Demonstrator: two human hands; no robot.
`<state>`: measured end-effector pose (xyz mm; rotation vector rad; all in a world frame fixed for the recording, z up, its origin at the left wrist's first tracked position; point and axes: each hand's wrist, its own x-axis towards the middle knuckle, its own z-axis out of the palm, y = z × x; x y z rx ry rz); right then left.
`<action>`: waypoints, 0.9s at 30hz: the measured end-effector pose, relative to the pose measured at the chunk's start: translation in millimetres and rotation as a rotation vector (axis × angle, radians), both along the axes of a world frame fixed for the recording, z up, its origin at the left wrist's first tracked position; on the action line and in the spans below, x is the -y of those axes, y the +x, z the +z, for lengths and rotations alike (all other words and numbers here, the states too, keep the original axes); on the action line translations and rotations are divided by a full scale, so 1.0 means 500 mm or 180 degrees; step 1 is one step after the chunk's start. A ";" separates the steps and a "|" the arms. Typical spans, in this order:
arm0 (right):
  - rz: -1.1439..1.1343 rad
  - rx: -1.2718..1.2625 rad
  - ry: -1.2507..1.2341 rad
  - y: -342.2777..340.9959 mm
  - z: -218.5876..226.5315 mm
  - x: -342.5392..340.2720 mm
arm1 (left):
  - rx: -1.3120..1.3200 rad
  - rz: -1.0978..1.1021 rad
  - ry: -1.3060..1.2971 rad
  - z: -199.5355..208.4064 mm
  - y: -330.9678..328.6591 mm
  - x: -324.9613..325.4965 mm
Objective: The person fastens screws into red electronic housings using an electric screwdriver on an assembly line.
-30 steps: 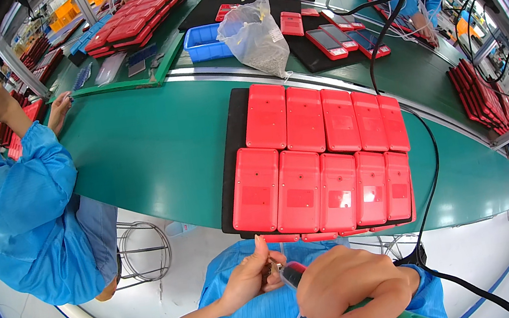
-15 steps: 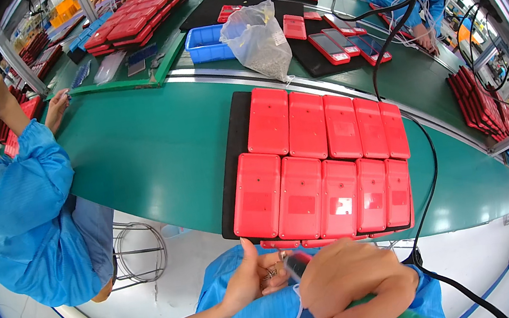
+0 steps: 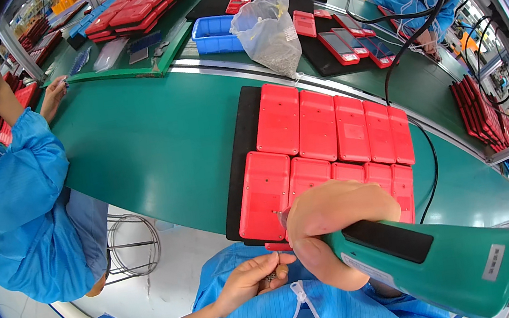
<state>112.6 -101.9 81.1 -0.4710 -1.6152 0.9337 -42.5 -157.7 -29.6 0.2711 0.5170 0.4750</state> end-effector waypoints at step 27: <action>-0.0484 0.1277 -0.0068 -0.056 -0.007 -0.060 | -0.0696 0.1474 0.0691 -0.001 -0.034 -0.028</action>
